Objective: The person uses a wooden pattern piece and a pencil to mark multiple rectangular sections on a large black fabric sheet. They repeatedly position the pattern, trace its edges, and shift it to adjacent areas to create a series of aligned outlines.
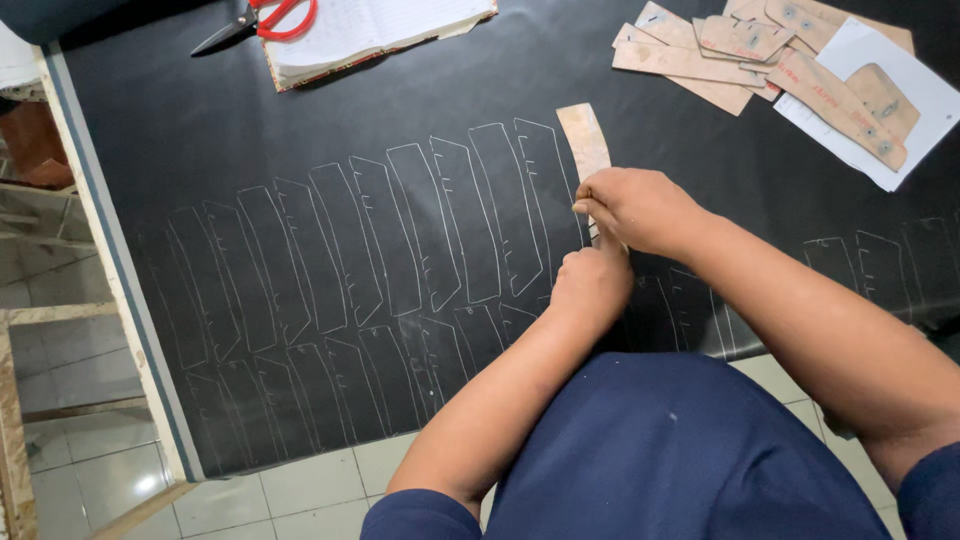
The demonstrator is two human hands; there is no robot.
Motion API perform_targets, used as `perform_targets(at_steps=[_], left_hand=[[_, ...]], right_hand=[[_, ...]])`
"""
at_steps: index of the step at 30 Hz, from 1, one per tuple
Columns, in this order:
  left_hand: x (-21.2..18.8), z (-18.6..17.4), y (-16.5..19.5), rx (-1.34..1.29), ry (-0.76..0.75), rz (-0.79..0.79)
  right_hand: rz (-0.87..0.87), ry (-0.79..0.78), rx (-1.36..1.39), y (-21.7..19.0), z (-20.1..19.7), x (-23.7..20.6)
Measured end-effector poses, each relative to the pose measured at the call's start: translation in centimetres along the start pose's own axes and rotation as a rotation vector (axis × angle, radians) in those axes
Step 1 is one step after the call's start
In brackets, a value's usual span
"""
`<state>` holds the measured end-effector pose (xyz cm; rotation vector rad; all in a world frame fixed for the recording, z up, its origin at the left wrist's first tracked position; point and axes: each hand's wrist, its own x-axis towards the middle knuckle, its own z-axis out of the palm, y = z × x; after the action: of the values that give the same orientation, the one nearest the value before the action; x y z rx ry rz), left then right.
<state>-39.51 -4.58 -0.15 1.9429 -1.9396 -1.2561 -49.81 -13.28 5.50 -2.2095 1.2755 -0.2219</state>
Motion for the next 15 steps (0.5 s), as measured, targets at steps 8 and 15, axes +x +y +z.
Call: perform_targets(at_steps=[8,15], left_hand=[[-0.2,-0.4,-0.8,0.634,0.66,0.556],[0.0,-0.9,-0.6,0.597,0.539,0.522]], right_hand=[[-0.229,0.322,-0.049,2.3,-0.4,5.0],[-0.209,0.332,-0.033,3.6,-1.0,9.3]])
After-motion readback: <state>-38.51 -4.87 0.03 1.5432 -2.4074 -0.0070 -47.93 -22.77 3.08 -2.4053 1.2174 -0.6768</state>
